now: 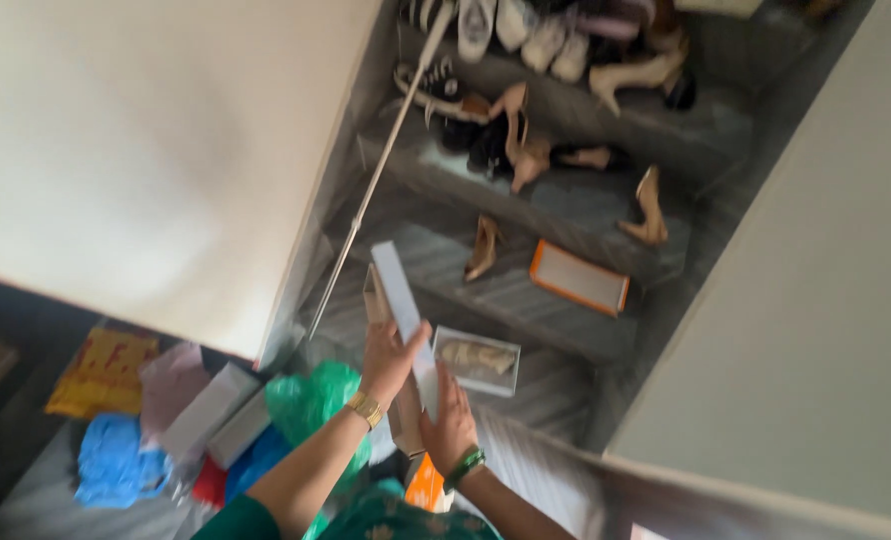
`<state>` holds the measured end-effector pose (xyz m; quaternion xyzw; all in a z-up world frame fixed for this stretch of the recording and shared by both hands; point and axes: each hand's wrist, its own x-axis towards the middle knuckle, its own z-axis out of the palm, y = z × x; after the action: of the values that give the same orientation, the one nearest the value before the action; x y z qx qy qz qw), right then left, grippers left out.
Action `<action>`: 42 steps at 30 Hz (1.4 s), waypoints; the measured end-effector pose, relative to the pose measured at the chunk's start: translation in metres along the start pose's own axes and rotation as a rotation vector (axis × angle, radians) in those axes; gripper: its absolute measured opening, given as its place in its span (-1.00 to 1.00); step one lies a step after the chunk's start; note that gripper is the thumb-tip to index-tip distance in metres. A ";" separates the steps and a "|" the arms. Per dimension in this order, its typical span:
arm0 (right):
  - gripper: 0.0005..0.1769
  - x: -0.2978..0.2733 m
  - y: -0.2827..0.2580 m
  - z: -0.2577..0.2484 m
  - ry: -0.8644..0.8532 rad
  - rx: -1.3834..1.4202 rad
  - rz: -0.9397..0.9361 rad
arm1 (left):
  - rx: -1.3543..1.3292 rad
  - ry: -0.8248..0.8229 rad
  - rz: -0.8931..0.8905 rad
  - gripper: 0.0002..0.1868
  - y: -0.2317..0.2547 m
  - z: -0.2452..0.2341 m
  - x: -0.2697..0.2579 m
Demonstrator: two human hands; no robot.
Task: The person organizes shoes by picking them up from a pile on the floor, placing them into shoeboxes, and stacking the boxes on a shelf.
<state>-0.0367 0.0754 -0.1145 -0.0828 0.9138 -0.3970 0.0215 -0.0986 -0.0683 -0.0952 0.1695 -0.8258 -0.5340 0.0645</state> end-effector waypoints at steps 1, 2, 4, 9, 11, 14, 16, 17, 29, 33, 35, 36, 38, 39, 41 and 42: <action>-0.10 0.006 -0.007 -0.003 0.012 -0.015 -0.086 | -0.012 0.009 0.015 -0.53 0.001 -0.002 0.007; -0.09 0.012 -0.014 -0.007 0.023 -0.030 -0.172 | 0.009 0.029 0.029 -0.51 0.003 -0.003 0.015; -0.03 0.027 -0.021 -0.024 -0.049 0.071 -0.235 | 0.017 0.064 0.071 -0.45 0.014 -0.004 0.038; -0.15 0.045 0.025 -0.024 -0.190 0.301 -0.054 | -0.058 0.042 0.089 -0.50 0.029 -0.011 0.045; -0.18 0.057 0.062 -0.019 -0.349 0.525 0.426 | -0.074 -0.003 0.046 -0.51 0.041 -0.011 0.040; -0.21 0.072 0.108 -0.021 -0.354 0.979 0.849 | -0.163 -0.079 -0.041 -0.48 0.067 -0.001 0.020; -0.20 0.080 0.126 -0.045 -0.354 0.907 0.821 | -0.237 -0.091 -0.078 -0.44 0.092 0.014 0.013; -0.19 0.080 0.130 -0.057 -0.365 0.836 0.803 | -0.347 -0.141 -0.146 -0.45 0.100 0.020 0.007; -0.10 0.090 0.185 -0.204 -0.819 1.391 0.411 | -0.770 -0.273 -0.191 -0.36 0.158 0.092 -0.037; -0.11 0.105 0.201 -0.185 -1.004 1.498 0.378 | -0.915 -0.288 -0.175 -0.34 0.141 0.070 -0.055; -0.22 0.112 0.194 -0.176 -0.987 1.393 0.391 | -0.738 -0.175 -0.193 -0.37 0.127 0.059 -0.064; -0.30 0.114 0.189 -0.174 -0.948 1.327 0.370 | -0.544 -0.122 -0.198 -0.39 0.118 0.054 -0.073; -0.43 0.121 0.174 -0.177 -0.934 1.274 0.316 | -0.527 -0.042 -0.228 -0.41 0.107 0.047 -0.085; -0.43 0.124 0.166 -0.179 -0.961 1.266 0.325 | -0.494 -0.014 -0.219 -0.42 0.103 0.044 -0.089; -0.45 0.129 0.156 -0.184 -0.850 1.234 0.313 | -0.491 0.004 -0.229 -0.41 0.095 0.040 -0.101; -0.45 0.133 0.153 -0.181 -0.861 1.224 0.320 | -0.483 -0.001 -0.224 -0.40 0.090 0.040 -0.105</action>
<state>-0.2074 0.2863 -0.0983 -0.0702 0.4427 -0.7571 0.4752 -0.0309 0.0365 -0.0230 0.2393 -0.6505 -0.7196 0.0431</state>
